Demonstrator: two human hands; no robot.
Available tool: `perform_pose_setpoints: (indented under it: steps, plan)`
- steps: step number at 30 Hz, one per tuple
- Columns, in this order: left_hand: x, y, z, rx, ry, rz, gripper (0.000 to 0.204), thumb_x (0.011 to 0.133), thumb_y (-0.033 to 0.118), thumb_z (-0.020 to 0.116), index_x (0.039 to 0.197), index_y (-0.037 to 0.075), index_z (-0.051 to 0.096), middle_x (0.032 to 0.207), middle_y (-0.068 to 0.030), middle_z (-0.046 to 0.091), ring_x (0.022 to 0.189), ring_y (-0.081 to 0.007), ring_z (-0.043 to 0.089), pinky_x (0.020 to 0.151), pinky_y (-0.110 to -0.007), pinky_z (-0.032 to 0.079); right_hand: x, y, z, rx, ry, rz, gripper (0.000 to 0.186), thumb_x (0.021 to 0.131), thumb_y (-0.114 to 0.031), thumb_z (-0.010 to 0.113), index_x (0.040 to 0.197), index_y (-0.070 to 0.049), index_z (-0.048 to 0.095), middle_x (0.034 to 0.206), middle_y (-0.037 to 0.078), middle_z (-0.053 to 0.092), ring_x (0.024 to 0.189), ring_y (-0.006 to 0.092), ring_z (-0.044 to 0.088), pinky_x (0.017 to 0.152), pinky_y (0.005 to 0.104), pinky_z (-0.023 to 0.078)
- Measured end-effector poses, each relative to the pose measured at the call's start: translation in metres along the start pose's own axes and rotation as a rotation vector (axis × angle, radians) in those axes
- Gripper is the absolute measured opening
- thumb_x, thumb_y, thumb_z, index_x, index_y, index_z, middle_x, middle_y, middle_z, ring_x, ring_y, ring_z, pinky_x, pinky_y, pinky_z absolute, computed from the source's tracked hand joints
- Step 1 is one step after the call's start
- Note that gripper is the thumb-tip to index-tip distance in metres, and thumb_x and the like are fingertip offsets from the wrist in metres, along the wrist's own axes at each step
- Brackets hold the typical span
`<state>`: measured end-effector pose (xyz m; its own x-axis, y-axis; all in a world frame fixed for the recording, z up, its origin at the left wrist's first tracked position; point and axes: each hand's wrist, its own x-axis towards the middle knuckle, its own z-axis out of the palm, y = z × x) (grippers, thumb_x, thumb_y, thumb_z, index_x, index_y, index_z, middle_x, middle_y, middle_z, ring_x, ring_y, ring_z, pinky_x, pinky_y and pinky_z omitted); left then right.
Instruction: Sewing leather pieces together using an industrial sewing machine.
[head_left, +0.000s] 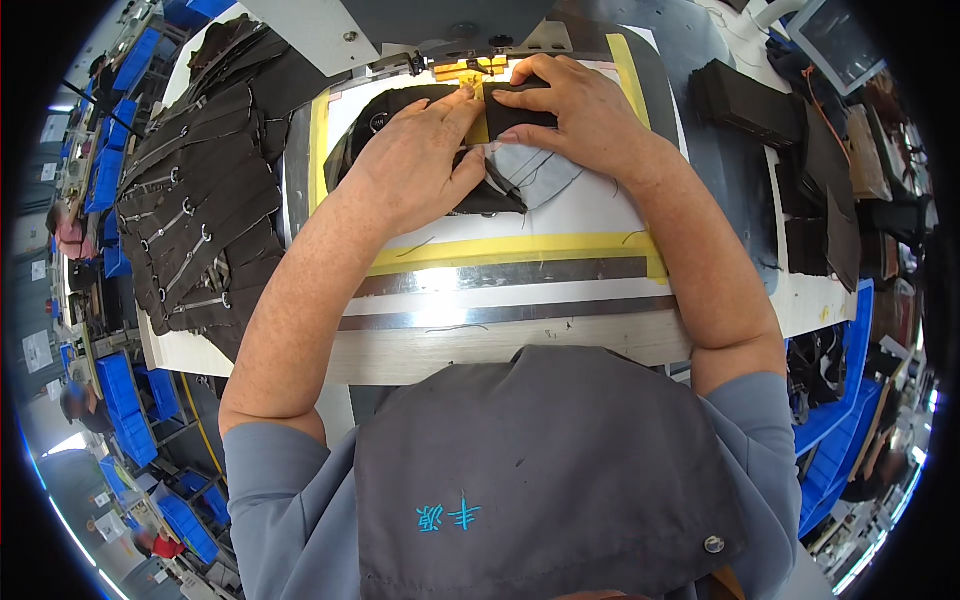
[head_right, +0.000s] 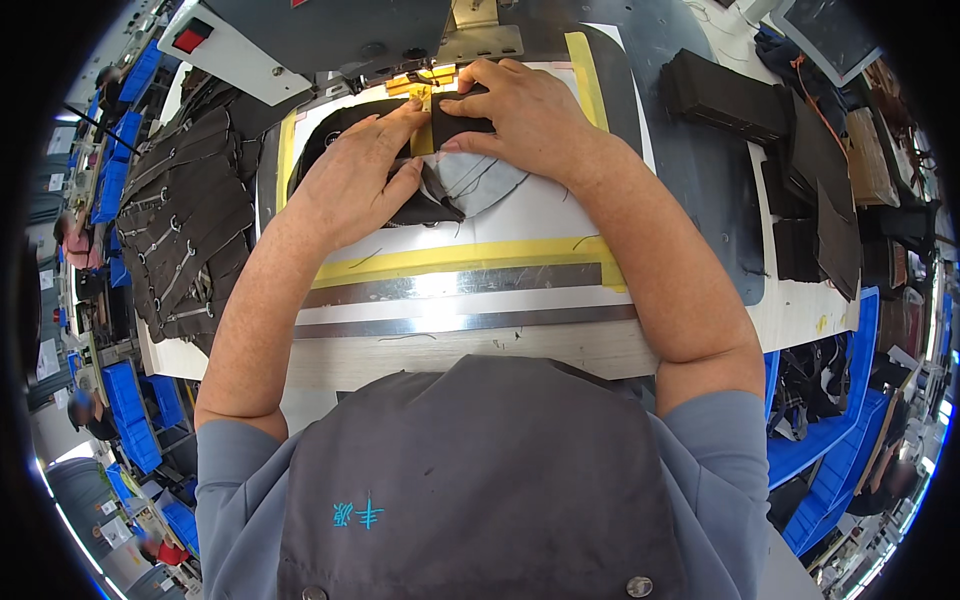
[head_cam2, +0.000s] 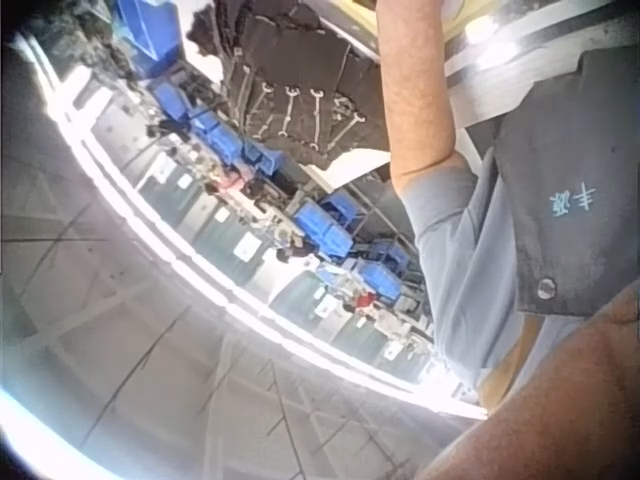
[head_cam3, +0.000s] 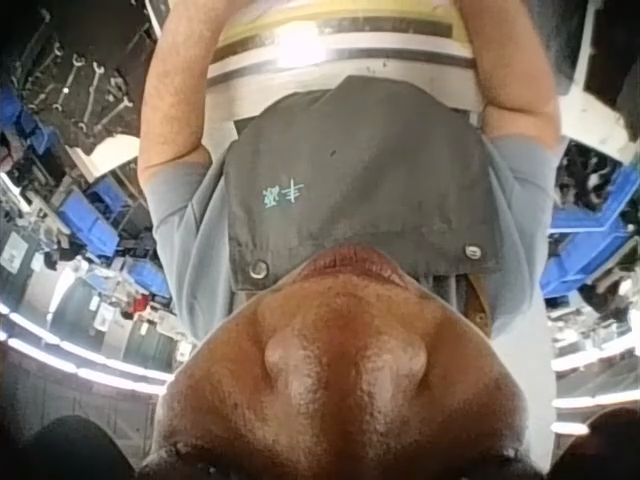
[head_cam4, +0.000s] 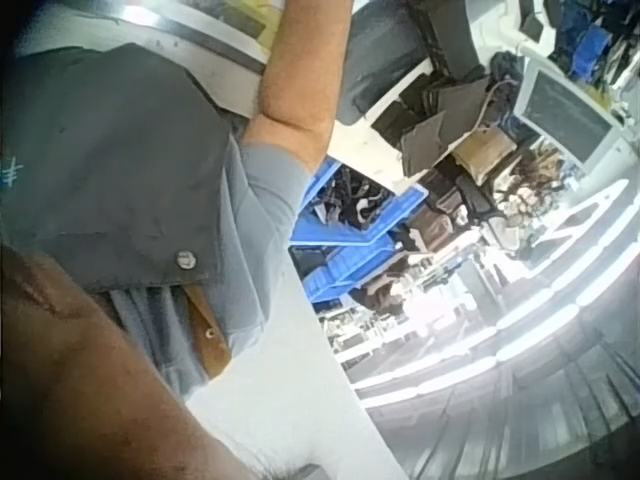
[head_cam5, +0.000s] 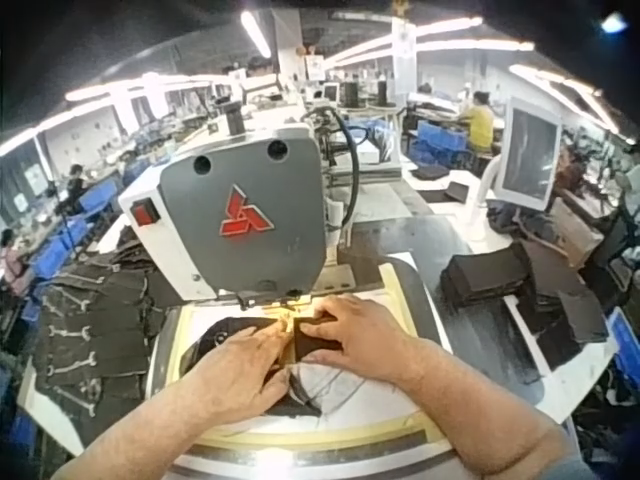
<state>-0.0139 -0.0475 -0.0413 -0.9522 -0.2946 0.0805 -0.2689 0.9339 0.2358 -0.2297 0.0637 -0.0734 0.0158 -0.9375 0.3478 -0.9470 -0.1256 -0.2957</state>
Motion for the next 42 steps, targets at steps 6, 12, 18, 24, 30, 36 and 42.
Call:
perform_pose_setpoints:
  steps: [6,12,18,24,30,36,42]
  plan:
    - [0.004,-0.011,-0.018,0.01,-0.142,0.045,0.047,0.098,0.024,0.052,0.141,0.007,0.054,0.146,-0.0254,0.055,0.129,-0.0358,0.057,0.122,-0.048,0.032,0.001,-0.002,-0.001,-0.03,-0.026,0.007,0.051,0.082,-0.047,0.078,0.121,-0.014,0.077,0.129,0.004,0.062,0.118,0.0257,0.062,0.102,0.0396,0.049]
    - [0.002,-0.01,-0.023,0.02,-0.15,0.121,0.044,0.098,0.027,0.053,0.138,0.013,0.063,0.148,-0.025,0.054,0.127,-0.0357,0.059,0.122,-0.047,0.031,0.003,0.001,-0.001,-0.065,-0.033,-0.005,0.051,0.085,-0.054,0.074,0.121,-0.018,0.077,0.123,0.0,0.06,0.117,0.0209,0.06,0.098,0.0379,0.053]
    - [0.001,-0.009,-0.019,0.064,-0.121,0.109,0.046,0.095,0.03,0.055,0.138,0.015,0.064,0.148,-0.025,0.053,0.127,-0.0353,0.06,0.122,-0.047,0.032,0.004,-0.001,-0.004,-0.093,-0.061,-0.011,0.052,0.086,-0.056,0.072,0.121,-0.018,0.076,0.124,0.002,0.06,0.119,0.021,0.06,0.098,0.0381,0.053]
    - [0.001,-0.013,-0.019,0.022,-0.133,0.106,0.046,0.093,0.03,0.057,0.136,0.014,0.065,0.148,-0.0249,0.053,0.127,-0.0348,0.06,0.122,-0.047,0.032,0.006,-0.005,-0.008,-0.071,-0.097,0.008,0.051,0.084,-0.049,0.076,0.122,-0.014,0.076,0.132,0.006,0.06,0.119,0.027,0.062,0.099,0.0406,0.051]
    - [0.0,-0.012,-0.016,0.071,-0.1,0.133,0.044,0.093,0.028,0.058,0.133,0.013,0.067,0.149,-0.0256,0.053,0.128,-0.0345,0.059,0.122,-0.046,0.032,0.005,-0.004,-0.007,-0.064,-0.079,0.009,0.052,0.084,-0.05,0.076,0.122,-0.014,0.076,0.133,0.006,0.059,0.121,0.027,0.061,0.101,0.0405,0.05]
    - [0.001,-0.013,-0.014,0.044,-0.078,0.141,0.043,0.092,0.027,0.059,0.131,0.013,0.067,0.148,-0.0269,0.053,0.125,-0.0344,0.061,0.121,-0.046,0.032,0.006,0.003,-0.003,-0.067,-0.062,-0.046,0.05,0.087,-0.053,0.072,0.12,-0.016,0.076,0.126,0.004,0.059,0.12,0.0235,0.06,0.101,0.0401,0.051]
    - [0.007,-0.01,-0.014,0.007,-0.085,0.139,0.044,0.09,0.027,0.061,0.131,0.012,0.068,0.147,-0.0275,0.053,0.123,-0.035,0.062,0.12,-0.046,0.033,0.005,0.002,-0.013,-0.034,-0.12,0.018,0.051,0.084,-0.049,0.075,0.12,-0.013,0.077,0.13,0.006,0.059,0.118,0.0272,0.062,0.1,0.0402,0.05]
